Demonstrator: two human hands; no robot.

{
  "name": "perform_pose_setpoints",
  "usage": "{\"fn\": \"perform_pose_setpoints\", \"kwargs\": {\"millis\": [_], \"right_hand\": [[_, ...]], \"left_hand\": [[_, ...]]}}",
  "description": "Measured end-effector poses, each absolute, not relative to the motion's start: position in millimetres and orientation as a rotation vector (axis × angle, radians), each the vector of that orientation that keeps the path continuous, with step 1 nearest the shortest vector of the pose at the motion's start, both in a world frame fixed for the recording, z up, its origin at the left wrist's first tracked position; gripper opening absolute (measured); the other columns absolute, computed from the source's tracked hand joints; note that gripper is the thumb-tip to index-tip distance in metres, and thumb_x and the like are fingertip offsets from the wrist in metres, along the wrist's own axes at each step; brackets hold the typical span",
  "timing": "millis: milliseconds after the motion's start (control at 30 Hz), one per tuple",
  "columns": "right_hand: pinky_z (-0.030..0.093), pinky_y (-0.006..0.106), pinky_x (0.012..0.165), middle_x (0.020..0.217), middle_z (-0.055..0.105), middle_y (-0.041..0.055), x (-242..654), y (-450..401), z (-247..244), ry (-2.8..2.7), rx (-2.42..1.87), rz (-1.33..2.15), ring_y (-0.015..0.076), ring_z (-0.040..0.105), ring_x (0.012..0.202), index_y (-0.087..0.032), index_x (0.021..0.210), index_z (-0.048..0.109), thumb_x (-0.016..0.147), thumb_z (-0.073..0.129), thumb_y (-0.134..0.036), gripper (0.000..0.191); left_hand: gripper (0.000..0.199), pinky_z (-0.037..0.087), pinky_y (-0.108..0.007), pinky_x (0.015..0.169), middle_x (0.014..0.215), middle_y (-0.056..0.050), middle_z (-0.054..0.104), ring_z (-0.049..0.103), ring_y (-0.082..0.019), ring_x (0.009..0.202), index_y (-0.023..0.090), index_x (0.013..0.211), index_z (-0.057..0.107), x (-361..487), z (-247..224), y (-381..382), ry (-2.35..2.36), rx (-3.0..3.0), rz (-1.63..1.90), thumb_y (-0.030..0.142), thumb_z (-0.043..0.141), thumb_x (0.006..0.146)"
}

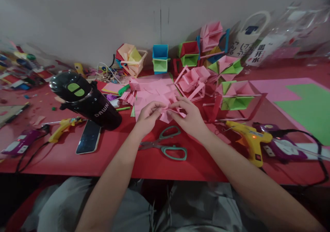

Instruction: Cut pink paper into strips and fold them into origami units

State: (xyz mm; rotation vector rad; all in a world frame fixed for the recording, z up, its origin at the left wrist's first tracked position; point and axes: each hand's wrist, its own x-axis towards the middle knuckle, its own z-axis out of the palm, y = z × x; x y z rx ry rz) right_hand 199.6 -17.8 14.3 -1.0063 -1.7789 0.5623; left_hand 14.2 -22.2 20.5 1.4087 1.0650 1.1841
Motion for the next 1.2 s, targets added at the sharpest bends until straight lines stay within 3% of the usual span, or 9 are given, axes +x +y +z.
{"fn": "perform_pose_setpoints", "kwargs": {"millis": [267,500,933,1000,1100,1200], "right_hand": [[0.054,0.046,0.096,0.112,0.066,0.0094,199.7,-17.8,15.5,-1.774,-0.992,0.578,0.029,0.061,0.122,-0.024,0.096,0.071,0.087,0.07,-0.028,0.01],[0.054,0.047,0.098,0.11,0.065,0.0082,199.8,-17.8,15.4,-1.771,-0.987,0.598,0.0275,0.063,0.116,-0.023,0.094,0.07,0.086,0.07,-0.024,0.008],[0.055,0.045,0.094,0.109,0.067,0.0083,200.6,-16.7,13.4,-1.762,-0.982,0.587,0.0279,0.063,0.117,-0.023,0.095,0.07,0.085,0.071,-0.026,0.01],[0.055,0.045,0.094,0.117,0.066,0.0087,200.3,-16.7,11.8,-1.736,-0.974,0.62,0.0272,0.064,0.114,-0.024,0.105,0.068,0.085,0.072,-0.028,0.021],[0.058,0.043,0.088,0.134,0.059,0.0102,199.4,-16.8,10.4,-1.619,-0.973,0.762,0.025,0.065,0.106,-0.03,0.136,0.051,0.082,0.077,-0.035,0.061],[0.059,0.038,0.077,0.132,0.058,0.0101,198.7,-15.4,9.7,-1.475,-1.004,0.932,0.0224,0.065,0.097,-0.035,0.148,0.036,0.074,0.085,-0.042,0.089]], "left_hand": [[0.019,0.053,-0.026,0.077,0.099,-0.006,0.07,0.063,-0.014,0.084,0.018,0.103,0.068,13.0,15.1,-21.6,1.07,1.524,1.226,0.032,0.059,0.093],[0.018,0.053,-0.026,0.074,0.094,-0.005,0.071,0.063,-0.014,0.078,0.018,0.103,0.068,14.3,16.2,-23.1,1.1,1.567,1.228,0.029,0.055,0.095],[0.022,0.057,-0.03,0.083,0.112,-0.01,0.071,0.068,-0.018,0.097,0.018,0.111,0.065,13.3,11.3,-22.4,1.061,1.615,1.203,0.029,0.054,0.096],[0.022,0.058,-0.031,0.084,0.116,-0.01,0.07,0.068,-0.019,0.102,0.019,0.114,0.063,13.3,9.5,-22.3,1.069,1.659,1.223,0.026,0.051,0.097],[0.025,0.057,-0.031,0.087,0.126,-0.01,0.065,0.065,-0.019,0.112,0.022,0.12,0.058,12.8,7.7,-22.4,1.072,1.723,1.27,0.024,0.049,0.098],[0.029,0.056,-0.03,0.081,0.124,-0.01,0.065,0.066,-0.018,0.102,0.022,0.126,0.055,11.8,9.1,-22.8,1.075,1.717,1.306,0.024,0.052,0.097]]}}
